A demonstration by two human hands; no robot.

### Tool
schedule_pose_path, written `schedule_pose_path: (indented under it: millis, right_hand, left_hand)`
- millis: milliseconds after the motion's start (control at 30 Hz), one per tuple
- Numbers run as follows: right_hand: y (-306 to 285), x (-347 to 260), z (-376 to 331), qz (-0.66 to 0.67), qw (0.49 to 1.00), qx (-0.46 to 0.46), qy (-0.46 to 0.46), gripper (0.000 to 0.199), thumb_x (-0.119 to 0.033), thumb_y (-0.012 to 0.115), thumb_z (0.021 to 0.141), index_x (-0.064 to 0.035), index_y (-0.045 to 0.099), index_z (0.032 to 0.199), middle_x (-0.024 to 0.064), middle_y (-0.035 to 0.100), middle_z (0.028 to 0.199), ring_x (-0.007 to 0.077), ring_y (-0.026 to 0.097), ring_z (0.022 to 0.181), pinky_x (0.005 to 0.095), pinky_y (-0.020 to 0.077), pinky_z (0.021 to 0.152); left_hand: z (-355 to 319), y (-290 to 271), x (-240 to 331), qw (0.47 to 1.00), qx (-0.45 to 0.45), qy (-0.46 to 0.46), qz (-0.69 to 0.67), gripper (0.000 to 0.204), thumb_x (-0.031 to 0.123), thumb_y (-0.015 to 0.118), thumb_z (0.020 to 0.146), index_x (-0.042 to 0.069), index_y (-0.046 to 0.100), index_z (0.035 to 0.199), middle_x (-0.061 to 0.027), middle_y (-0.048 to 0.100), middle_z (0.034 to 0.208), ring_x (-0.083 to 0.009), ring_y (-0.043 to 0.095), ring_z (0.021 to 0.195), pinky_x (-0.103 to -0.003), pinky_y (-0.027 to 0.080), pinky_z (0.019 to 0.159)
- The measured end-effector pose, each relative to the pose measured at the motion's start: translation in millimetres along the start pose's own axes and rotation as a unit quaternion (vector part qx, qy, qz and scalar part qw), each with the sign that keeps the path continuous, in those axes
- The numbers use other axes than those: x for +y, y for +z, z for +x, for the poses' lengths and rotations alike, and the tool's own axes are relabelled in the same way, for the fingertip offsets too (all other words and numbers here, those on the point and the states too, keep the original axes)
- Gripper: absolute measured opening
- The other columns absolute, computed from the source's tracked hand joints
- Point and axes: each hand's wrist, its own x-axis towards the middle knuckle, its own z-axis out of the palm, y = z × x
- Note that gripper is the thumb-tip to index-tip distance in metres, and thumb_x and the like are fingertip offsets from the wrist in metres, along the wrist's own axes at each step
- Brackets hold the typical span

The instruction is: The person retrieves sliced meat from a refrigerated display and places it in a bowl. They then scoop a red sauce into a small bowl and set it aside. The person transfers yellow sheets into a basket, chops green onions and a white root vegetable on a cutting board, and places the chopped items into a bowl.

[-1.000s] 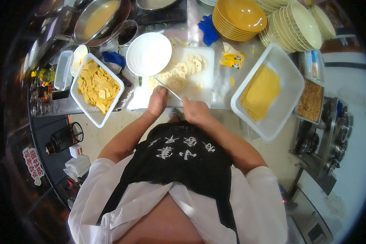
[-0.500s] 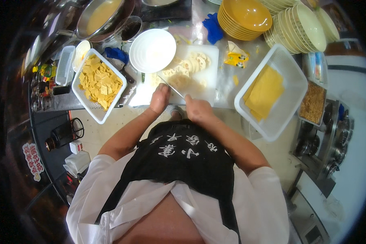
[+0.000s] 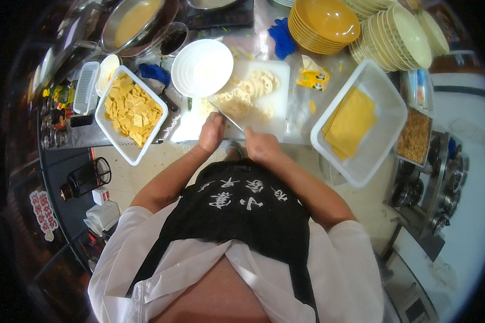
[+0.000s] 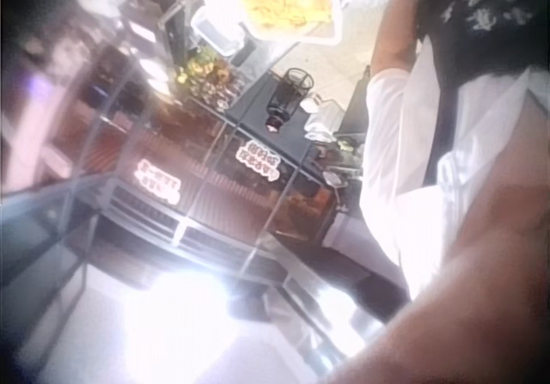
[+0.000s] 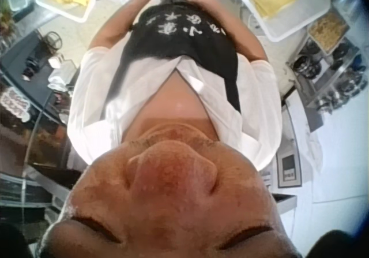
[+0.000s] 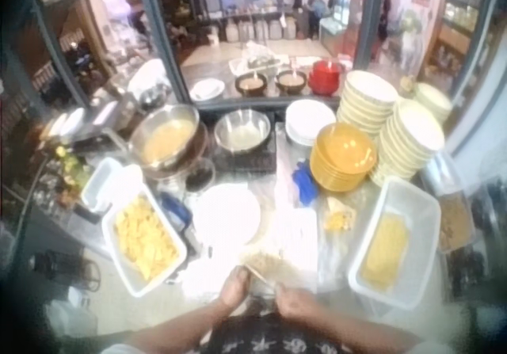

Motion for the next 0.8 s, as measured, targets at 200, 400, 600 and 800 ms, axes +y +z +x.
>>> schedule_pose_path:
  millis: [200,400,600,800]
  right_hand:
    - [3.4,2.9,-0.2,0.011,1.000,-0.007,-0.010,0.025,-0.023,0.045,0.100,-0.0024,0.051,0.113,0.0264,0.070,0.096,0.0482,0.067,0.094,0.0567,0.0498,0.082]
    - [-18.1,25.0,-18.4,0.065,0.994,0.088,-0.011,0.024,-0.027,0.052,0.099,-0.0055,0.054,0.108,0.0259,0.070,0.094,0.0486,0.065,0.092,0.0586,0.0487,0.081]
    - [-28.3,50.7,-7.8,0.505,0.860,-0.060,0.024,0.022,-0.021,0.061,0.102,-0.0017,0.057,0.112,0.0028,0.056,0.069,0.0116,0.055,0.051,0.0298,0.0475,0.048]
    - [-22.5,73.9,-11.1,0.558,0.825,-0.010,0.091,0.022,-0.023,0.061,0.101,-0.0050,0.057,0.113,0.0049,0.058,0.074,0.0147,0.054,0.053,0.0300,0.0451,0.047]
  left_hand:
    - [-3.3,2.0,1.5,0.999,0.006,-0.010,-0.035,0.006,0.002,0.059,0.088,0.000,0.057,0.094,-0.0226,0.057,0.098,-0.0443,0.058,0.091,-0.051,0.051,0.076]
    - [15.1,-9.2,14.1,0.994,0.012,-0.085,-0.064,0.008,0.009,0.058,0.098,0.002,0.063,0.100,-0.0172,0.063,0.102,-0.0398,0.063,0.086,-0.045,0.052,0.077]
    - [55.2,-31.2,43.0,0.461,0.022,-0.341,-0.819,0.051,0.044,0.039,0.111,0.002,0.053,0.135,-0.0094,0.062,0.132,-0.0268,0.061,0.115,-0.043,0.048,0.102]
    - [57.5,-34.8,38.0,0.501,-0.055,-0.392,-0.770,0.057,0.050,0.034,0.110,0.004,0.048,0.140,-0.0186,0.052,0.142,-0.0320,0.053,0.125,-0.049,0.045,0.107]
